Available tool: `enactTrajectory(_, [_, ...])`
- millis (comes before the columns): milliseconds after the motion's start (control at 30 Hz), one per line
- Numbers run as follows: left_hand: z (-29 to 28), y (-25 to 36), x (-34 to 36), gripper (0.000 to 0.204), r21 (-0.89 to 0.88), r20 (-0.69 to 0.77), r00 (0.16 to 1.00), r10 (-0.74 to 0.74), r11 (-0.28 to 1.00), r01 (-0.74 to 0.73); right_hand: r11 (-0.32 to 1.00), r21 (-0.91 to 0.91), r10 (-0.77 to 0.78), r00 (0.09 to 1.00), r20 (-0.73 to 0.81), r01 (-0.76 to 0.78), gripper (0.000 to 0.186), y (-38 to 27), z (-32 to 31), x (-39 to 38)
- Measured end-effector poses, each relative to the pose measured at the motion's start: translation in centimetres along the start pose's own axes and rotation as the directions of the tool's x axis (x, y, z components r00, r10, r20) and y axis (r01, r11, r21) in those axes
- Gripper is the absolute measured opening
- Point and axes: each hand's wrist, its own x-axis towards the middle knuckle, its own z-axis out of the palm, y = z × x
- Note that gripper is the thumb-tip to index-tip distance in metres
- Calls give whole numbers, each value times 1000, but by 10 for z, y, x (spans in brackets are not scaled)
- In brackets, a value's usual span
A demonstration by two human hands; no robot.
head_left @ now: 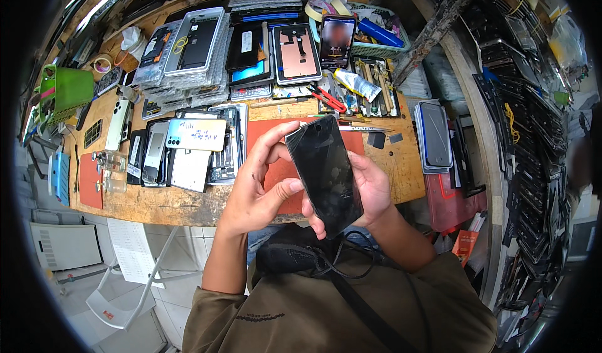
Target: The person disassembles a black smartphone, removes the back cover, and manipulates internal components including the battery and ribbon cables. They use a metal prying tool and tweezers to separate parts, then reassemble the device and press the back cover into place.
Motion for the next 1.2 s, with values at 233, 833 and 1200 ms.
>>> enactTrajectory(233, [3,-5,-3,88,-87,-7,999,-46,995,45,1000,23,9,1000,14,-9,75,1,-2,0])
enactTrajectory(833, [2,-5,-7,83,1,5,1000,8,1000,-8,1000,-24,-11,999,-41,10,75,6,-2,-4])
enactTrajectory(1200, [0,-7,-13,69,-16,-23,999,-30,999,29,999,-49,4,999,-33,-6,76,8,-1,-7])
